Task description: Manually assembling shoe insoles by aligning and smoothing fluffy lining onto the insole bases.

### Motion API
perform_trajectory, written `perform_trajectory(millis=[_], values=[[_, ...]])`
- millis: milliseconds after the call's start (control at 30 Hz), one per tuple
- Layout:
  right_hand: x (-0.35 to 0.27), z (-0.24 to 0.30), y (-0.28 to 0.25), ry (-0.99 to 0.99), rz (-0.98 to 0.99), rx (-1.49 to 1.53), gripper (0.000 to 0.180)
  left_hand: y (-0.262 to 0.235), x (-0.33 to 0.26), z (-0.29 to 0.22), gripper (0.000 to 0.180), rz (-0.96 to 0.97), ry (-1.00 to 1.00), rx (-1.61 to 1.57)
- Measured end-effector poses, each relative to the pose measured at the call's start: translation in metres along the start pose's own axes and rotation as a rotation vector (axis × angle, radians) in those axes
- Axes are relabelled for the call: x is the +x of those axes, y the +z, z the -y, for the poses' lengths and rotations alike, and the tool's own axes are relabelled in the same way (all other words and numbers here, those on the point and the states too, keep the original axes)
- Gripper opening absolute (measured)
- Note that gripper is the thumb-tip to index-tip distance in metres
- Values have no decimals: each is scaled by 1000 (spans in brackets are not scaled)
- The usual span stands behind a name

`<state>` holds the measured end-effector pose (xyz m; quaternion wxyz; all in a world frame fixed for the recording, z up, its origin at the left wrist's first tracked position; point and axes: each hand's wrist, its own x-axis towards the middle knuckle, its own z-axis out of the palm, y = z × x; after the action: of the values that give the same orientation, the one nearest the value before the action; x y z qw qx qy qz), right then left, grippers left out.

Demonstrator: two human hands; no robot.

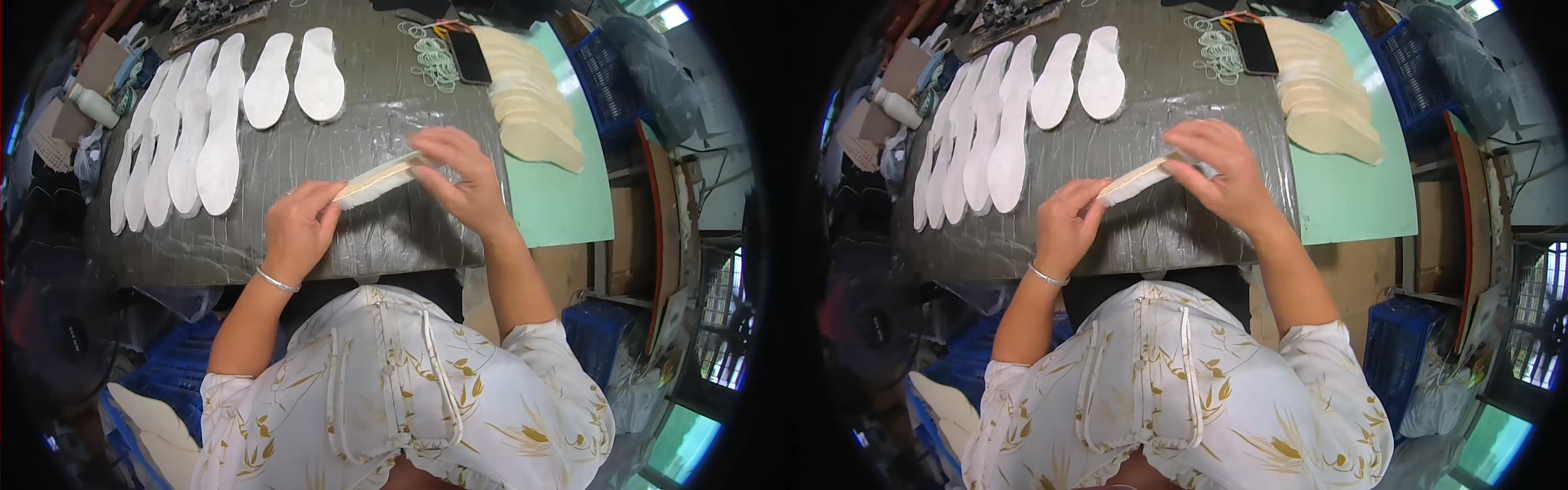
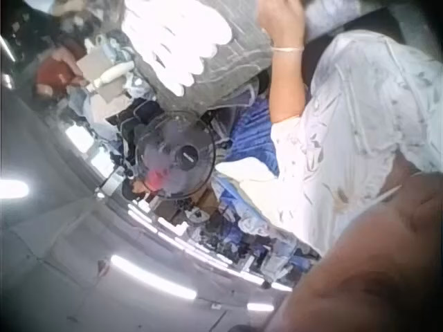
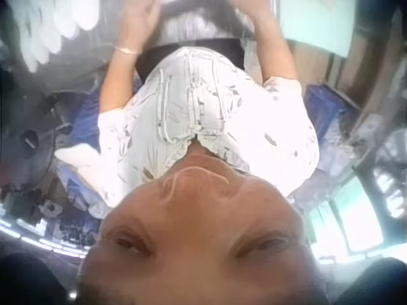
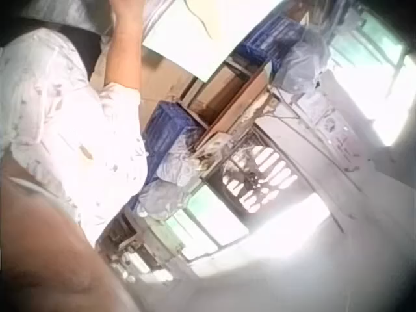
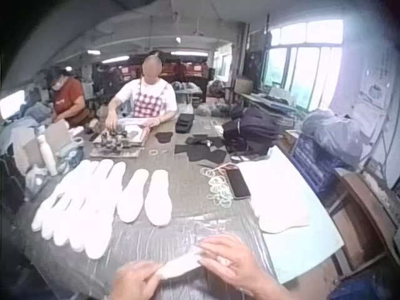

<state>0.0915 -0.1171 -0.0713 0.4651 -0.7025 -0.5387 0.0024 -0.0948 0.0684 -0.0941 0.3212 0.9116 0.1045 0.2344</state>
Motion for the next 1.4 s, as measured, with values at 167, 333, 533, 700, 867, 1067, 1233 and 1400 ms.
perform_trajectory(millis=[167, 333, 533, 700, 867, 1067, 1233, 1400], values=[[-10, -8, 34, 2, 189, -77, 24, -1, -7, 10, 25, 206, -106, 24], [-11, -14, 47, 87, 225, 39, 12, -16, -2, 20, 49, 321, -53, -4], [-14, -7, 52, -13, 196, -5, 10, -19, -27, 53, 22, 296, -215, -242], [-3, 8, 56, -55, 150, -112, 20, -16, -34, 57, 17, 220, -208, -249], [-5, 0, 60, -77, 231, -201, 17, -22, -17, 37, 40, 232, -23, 7], [-7, -11, 36, -27, 194, -164, 29, 10, 14, 24, 24, 322, -20, -135], [-33, -50, 9, 398, 191, 287, 25, 10, 22, 27, 22, 350, -151, -280], [-40, -64, 13, 270, 118, 287, 17, 29, 40, 7, 35, 275, -90, -245]])
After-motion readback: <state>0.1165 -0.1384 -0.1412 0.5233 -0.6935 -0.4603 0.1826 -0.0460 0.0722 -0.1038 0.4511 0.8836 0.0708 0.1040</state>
